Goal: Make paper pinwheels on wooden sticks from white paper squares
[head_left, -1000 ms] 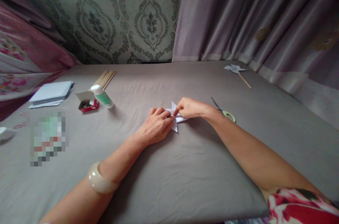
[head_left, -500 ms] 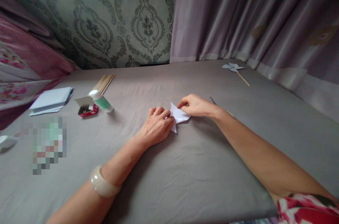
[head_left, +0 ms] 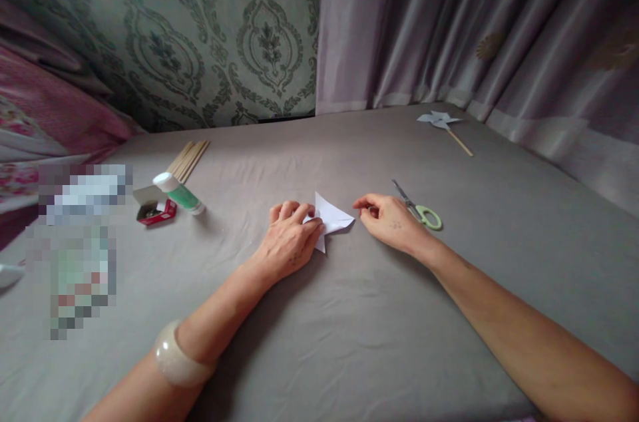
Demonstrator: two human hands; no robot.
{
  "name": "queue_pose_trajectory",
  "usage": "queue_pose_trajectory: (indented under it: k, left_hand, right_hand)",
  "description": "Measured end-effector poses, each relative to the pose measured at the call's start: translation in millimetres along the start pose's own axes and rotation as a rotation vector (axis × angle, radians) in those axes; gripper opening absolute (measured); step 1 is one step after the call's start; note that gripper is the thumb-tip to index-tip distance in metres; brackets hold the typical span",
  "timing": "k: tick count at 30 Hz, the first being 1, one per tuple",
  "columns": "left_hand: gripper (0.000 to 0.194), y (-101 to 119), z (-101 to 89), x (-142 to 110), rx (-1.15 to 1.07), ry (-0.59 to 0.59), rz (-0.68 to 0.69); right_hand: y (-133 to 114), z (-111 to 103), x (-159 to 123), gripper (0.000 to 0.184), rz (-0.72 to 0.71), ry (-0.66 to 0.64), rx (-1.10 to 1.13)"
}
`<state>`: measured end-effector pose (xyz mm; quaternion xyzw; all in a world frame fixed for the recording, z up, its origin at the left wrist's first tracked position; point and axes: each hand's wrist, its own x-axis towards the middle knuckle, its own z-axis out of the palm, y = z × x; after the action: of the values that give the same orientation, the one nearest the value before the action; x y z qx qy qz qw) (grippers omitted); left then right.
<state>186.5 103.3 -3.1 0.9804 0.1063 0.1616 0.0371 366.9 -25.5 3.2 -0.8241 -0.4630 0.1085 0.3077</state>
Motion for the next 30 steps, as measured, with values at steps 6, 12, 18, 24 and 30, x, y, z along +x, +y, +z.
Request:
queue_pose_trajectory:
  k: [6,12,18,24,30]
  left_hand:
    - [0.030,-2.1,1.5,-4.8,0.009,0.021,0.026]
    - [0.029,-4.3,2.3,-4.4,0.016,0.039,0.051]
    - [0.029,-4.4,1.6,-4.3,0.018,0.032,0.052]
    - [0.027,-6.6,1.9,-4.4,0.046,0.084,0.062]
    - [0.022,-1.4,-4.7,-8.8,0.060,0.187,0.042]
  right_hand:
    - [13.7,9.9,-3.2,0.029,-0.070,0.040,0.105]
    - [15.6,13.6,-6.7,0.027,-0.152,0.084,0.052]
    - [14.9,15.8,-8.5,0.028,-0.189,0.067,0.037]
    - [15.2,18.4,-9.3,0.030,-0.231,0.055,0.023]
    - [13.9,18.8,-11.2,0.028,-0.256,0.047,0.002]
